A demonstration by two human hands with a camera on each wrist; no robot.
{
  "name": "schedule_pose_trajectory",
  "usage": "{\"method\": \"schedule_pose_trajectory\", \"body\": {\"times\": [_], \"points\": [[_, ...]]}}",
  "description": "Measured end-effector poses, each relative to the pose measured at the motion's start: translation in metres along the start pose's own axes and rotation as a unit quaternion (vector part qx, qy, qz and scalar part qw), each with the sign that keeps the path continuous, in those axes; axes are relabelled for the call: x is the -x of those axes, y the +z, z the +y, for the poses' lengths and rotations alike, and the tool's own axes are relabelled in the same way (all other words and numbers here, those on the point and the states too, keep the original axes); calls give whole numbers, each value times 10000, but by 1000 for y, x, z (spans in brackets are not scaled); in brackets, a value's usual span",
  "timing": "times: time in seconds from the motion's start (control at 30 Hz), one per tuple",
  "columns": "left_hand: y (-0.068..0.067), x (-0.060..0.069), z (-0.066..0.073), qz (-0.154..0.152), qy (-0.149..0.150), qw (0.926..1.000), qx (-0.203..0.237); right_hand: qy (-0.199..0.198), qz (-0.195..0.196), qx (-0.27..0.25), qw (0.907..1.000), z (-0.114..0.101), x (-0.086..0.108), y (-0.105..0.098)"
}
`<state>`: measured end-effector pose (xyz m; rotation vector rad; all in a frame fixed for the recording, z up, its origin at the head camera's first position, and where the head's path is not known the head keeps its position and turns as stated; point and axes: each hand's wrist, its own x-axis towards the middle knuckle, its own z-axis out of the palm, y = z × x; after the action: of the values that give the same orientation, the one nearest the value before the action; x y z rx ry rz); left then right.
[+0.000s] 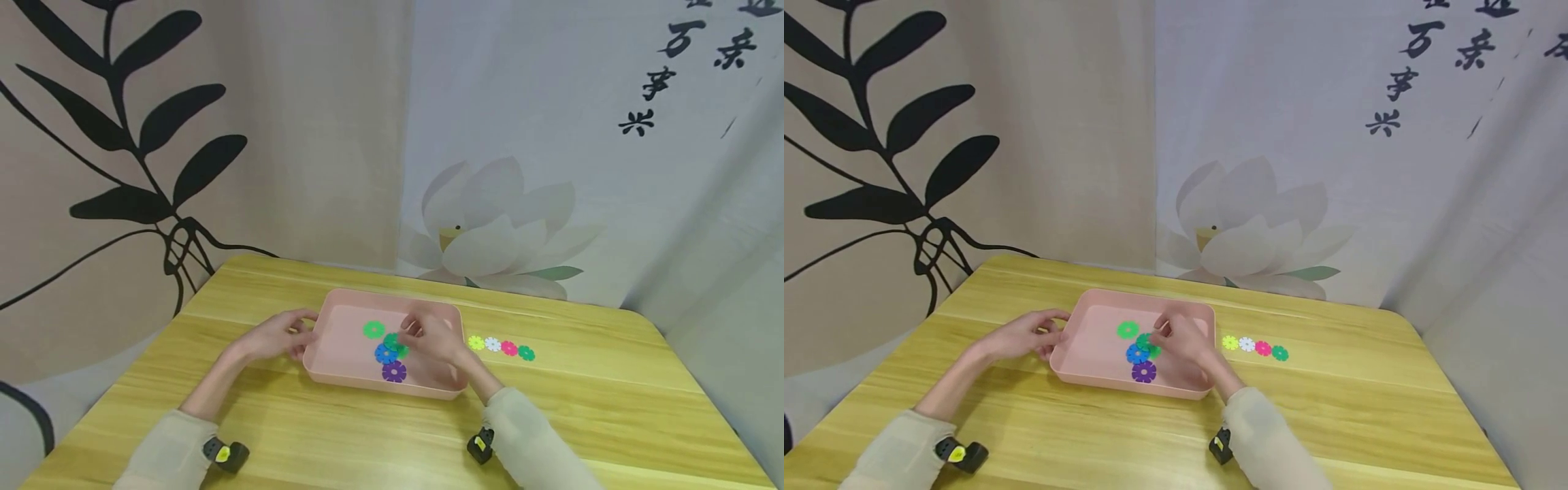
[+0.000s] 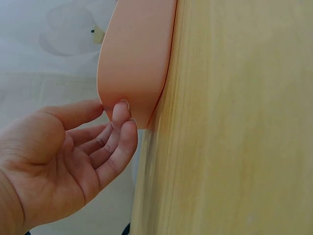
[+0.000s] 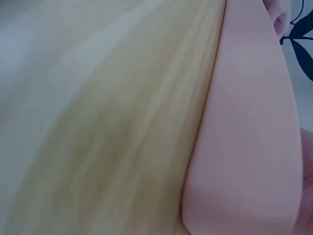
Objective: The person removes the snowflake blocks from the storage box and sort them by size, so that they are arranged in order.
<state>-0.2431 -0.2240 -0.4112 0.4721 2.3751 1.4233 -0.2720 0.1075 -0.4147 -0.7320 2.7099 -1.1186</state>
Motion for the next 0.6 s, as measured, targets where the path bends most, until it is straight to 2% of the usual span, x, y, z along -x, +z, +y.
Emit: {"method": "schedule_pose_trajectory", "body": {"times": [0.27, 0.5, 0.6], "points": [[0, -1, 0, -28, 23, 10000, 28, 59, -237, 71, 9997, -1, -6, 9], [0, -1, -1, -33, 36, 10000, 46, 219, -186, 33, 9996, -3, -7, 10], [0, -1, -1, -26, 29, 10000, 40, 172, -117, -49, 9998, -3, -6, 8]]}}
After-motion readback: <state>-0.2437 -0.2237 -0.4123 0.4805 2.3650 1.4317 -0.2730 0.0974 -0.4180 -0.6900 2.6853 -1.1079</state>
